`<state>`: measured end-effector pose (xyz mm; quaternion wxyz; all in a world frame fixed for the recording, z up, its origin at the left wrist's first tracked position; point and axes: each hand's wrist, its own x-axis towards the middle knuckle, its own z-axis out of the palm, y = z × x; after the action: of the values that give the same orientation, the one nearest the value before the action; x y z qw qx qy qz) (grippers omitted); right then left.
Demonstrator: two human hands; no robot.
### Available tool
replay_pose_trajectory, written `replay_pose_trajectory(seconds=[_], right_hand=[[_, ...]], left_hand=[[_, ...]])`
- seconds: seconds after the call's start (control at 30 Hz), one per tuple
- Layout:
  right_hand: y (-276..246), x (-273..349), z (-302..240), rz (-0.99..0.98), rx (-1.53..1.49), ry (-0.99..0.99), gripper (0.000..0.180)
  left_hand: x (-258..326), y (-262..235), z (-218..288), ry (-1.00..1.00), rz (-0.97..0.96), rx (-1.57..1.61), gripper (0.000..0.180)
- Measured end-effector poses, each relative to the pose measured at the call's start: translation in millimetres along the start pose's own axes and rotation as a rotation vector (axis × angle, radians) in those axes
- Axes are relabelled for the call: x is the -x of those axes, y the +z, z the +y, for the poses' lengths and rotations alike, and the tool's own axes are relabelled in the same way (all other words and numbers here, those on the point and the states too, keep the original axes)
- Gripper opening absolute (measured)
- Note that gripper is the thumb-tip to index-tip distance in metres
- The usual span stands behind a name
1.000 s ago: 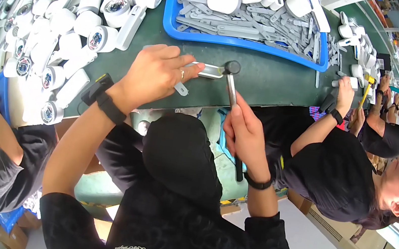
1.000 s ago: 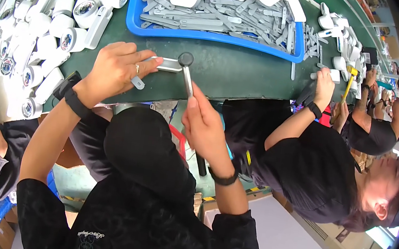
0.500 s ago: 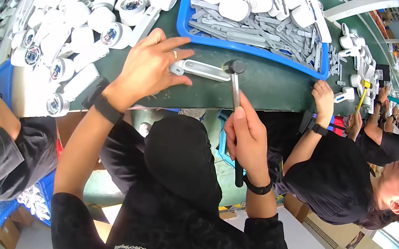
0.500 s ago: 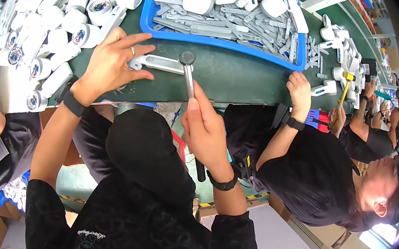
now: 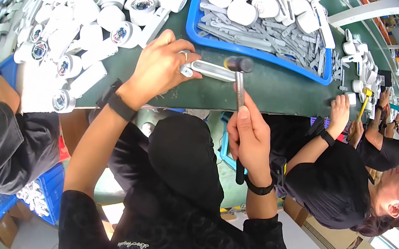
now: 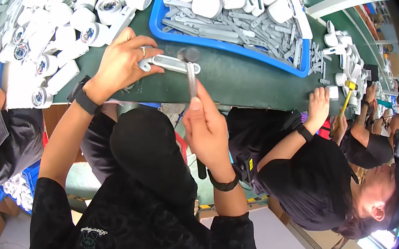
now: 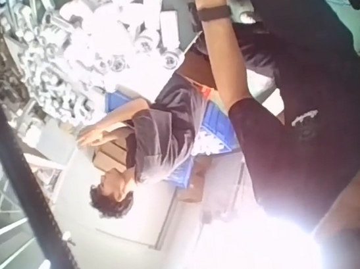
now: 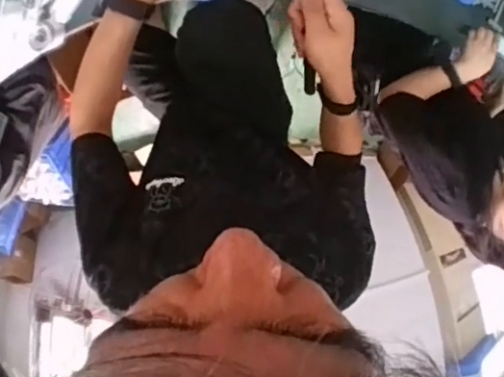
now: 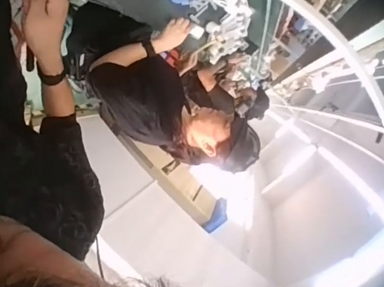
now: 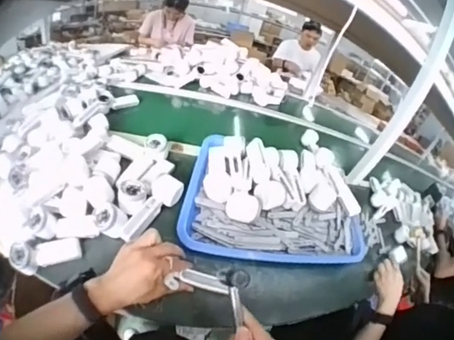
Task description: The person picks up a white plastic component and a grey plastic strip, fits the strip into the component, and hammers it into place with a mallet. They then set the assembled piece aside and repeat the process with another component and strip.
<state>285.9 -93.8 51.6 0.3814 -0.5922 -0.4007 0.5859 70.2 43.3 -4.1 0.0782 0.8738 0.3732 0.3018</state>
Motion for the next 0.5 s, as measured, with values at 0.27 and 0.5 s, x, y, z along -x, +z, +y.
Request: replay_pose_trajectory(seconds=[0.27, 0.5], right_hand=[[-33.6, -11.7, 16.9, 0.053, -0.117, -0.101, 0.047], [-67.3, -74.0, 48.3, 0.081, -0.168, -0.29, 0.047]], left_hand=[[6.9, -45.0, -6.6, -0.084, -0.228, 0.001, 0.057], [14.2, -141.9, -10.2, -0.264, 0.232, -0.004, 0.054]])
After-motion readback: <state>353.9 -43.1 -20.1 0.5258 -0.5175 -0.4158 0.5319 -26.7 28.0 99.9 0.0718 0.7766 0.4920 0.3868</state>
